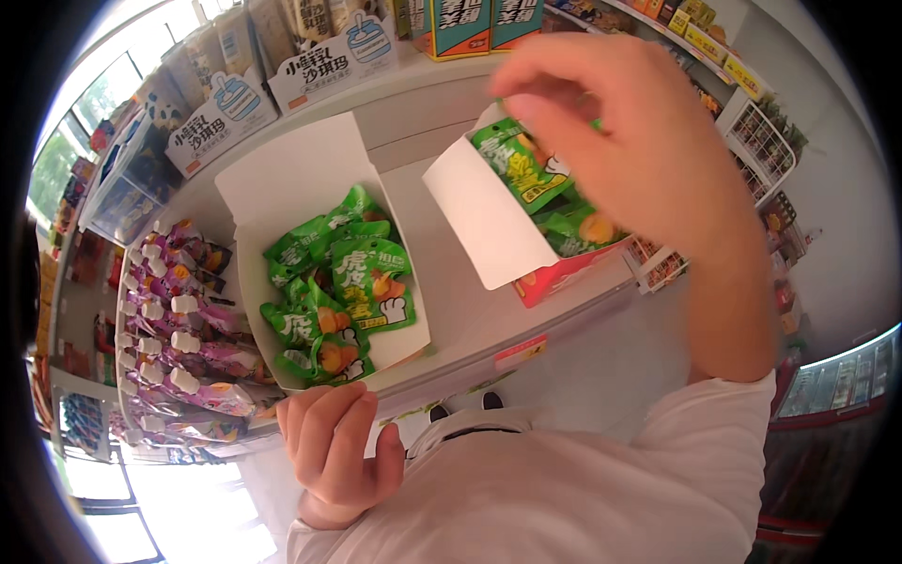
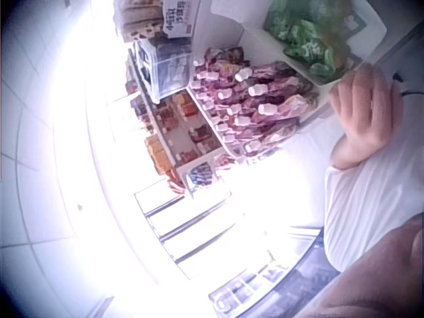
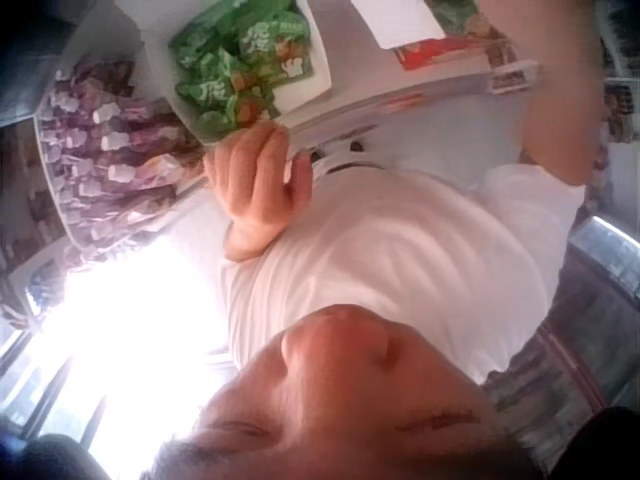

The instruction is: The person organizes snack packets by placing individual green pouches into a white cardboard display box on a shelf, then does the same with red snack packets.

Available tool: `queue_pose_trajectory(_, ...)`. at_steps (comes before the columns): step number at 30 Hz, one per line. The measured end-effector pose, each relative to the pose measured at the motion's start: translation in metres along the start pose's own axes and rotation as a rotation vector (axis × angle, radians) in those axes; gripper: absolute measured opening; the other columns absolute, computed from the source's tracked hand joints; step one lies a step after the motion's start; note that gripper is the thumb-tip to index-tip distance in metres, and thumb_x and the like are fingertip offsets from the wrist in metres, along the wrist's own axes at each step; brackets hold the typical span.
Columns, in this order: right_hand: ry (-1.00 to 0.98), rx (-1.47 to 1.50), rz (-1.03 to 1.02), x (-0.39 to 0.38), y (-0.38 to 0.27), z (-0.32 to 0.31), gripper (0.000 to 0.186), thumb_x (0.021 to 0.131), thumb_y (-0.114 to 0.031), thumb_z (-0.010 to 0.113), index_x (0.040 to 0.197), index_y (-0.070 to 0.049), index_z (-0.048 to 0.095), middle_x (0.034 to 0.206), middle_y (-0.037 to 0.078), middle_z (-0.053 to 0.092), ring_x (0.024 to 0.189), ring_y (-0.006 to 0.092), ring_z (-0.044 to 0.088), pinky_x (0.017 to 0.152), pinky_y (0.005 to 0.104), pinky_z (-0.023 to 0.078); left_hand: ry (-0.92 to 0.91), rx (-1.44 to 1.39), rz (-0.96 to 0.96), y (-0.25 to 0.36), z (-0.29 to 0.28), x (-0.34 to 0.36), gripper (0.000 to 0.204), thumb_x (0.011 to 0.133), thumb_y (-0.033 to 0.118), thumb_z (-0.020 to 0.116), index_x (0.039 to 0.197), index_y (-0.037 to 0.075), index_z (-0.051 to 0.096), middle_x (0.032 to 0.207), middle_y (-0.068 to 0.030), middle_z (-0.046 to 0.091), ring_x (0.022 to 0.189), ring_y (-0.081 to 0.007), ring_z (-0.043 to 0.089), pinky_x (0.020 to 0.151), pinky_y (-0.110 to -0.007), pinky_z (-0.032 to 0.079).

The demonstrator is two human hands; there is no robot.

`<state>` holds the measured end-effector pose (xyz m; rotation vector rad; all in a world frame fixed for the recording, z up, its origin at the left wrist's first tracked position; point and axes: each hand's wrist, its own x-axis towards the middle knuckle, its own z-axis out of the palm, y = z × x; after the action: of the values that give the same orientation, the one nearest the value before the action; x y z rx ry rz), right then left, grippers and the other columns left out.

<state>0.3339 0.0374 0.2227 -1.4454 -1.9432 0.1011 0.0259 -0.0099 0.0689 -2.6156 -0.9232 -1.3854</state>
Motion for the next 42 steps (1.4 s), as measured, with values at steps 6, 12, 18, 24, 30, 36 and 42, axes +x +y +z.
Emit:
queue_pose_trajectory(6, -0.273, -0.327, -0.146, -0.028, 0.062, -0.049, 0.023, 0.087, 0.001, 0.076, 0.109, 0.001, 0.074, 0.116, 0.012, 0.071, 0.108, 0.0291, 0.07, 0.095, 0.0406, 0.056, -0.025, -0.122, 0.05, 0.004, 0.027, 0.012, 0.024, 0.077, 0.009, 0.077, 0.098, -0.002, 0.074, 0.097, -0.0138, 0.073, 0.083, -0.0324, 0.067, 0.075, -0.043, 0.047)
queue_pose_trajectory(12, -0.315, -0.386, -0.293, -0.019, 0.087, -0.019, 0.032, 0.082, 0.001, 0.078, 0.114, -0.002, 0.075, 0.13, 0.013, 0.068, 0.128, 0.036, 0.059, 0.11, 0.0456, 0.049, -0.031, -0.183, 0.108, 0.008, 0.052, 0.029, 0.027, 0.073, 0.008, 0.078, 0.097, -0.001, 0.072, 0.099, -0.0124, 0.071, 0.083, -0.03, 0.067, 0.073, -0.042, 0.047)
queue_pose_trajectory(18, -0.51, -0.354, -0.245, 0.007, 0.08, -0.005, 0.04, 0.08, -0.009, 0.084, 0.119, -0.005, 0.076, 0.128, 0.013, 0.069, 0.128, 0.0337, 0.061, 0.111, 0.0451, 0.049, 0.001, -0.22, 0.099, 0.019, 0.063, 0.039, 0.022, 0.07, 0.004, 0.075, 0.091, -0.001, 0.072, 0.09, -0.0124, 0.072, 0.076, -0.0304, 0.066, 0.069, -0.04, 0.045)
queue_pose_trajectory(24, -0.573, -0.406, -0.383, 0.024, 0.086, 0.0, 0.036, 0.079, -0.014, 0.088, 0.111, -0.004, 0.078, 0.121, 0.012, 0.072, 0.115, 0.0334, 0.067, 0.102, 0.0441, 0.054, 0.052, -0.228, 0.111, 0.022, 0.068, 0.042, 0.019, 0.069, 0.003, 0.075, 0.087, -0.001, 0.072, 0.087, -0.0122, 0.071, 0.073, -0.0293, 0.066, 0.066, -0.039, 0.044)
queue_pose_trajectory(30, -0.432, -0.405, -0.379, 0.025, 0.087, -0.011, 0.013, 0.088, -0.011, 0.078, 0.096, -0.001, 0.077, 0.089, 0.016, 0.073, 0.085, 0.0395, 0.07, 0.078, 0.0452, 0.058, 0.116, -0.231, 0.143, 0.027, 0.061, 0.036, 0.02, 0.067, 0.003, 0.076, 0.086, -0.001, 0.072, 0.09, -0.0128, 0.071, 0.072, -0.028, 0.065, 0.06, -0.039, 0.045)
queue_pose_trajectory(36, 0.345, -0.037, -0.498, -0.025, 0.053, 0.001, 0.01, 0.084, -0.005, 0.078, 0.09, 0.002, 0.075, 0.098, 0.016, 0.079, 0.079, 0.03, 0.073, 0.063, 0.0393, 0.055, 0.032, -0.541, -0.045, 0.028, 0.059, 0.029, 0.027, 0.086, 0.009, 0.074, 0.108, -0.007, 0.069, 0.1, -0.0194, 0.072, 0.084, -0.0326, 0.07, 0.072, -0.042, 0.058)
queue_pose_trajectory(42, 0.331, -0.023, -0.867, -0.111, -0.006, 0.095, 0.009, 0.081, -0.007, 0.08, 0.087, -0.002, 0.078, 0.117, 0.014, 0.079, 0.084, 0.0216, 0.07, 0.058, 0.0297, 0.049, 0.073, -1.477, -0.4, 0.053, 0.07, -0.01, 0.085, 0.1, 0.023, 0.073, 0.161, -0.007, 0.023, 0.159, -0.0309, 0.044, 0.143, -0.0383, 0.052, 0.116, -0.052, 0.047)
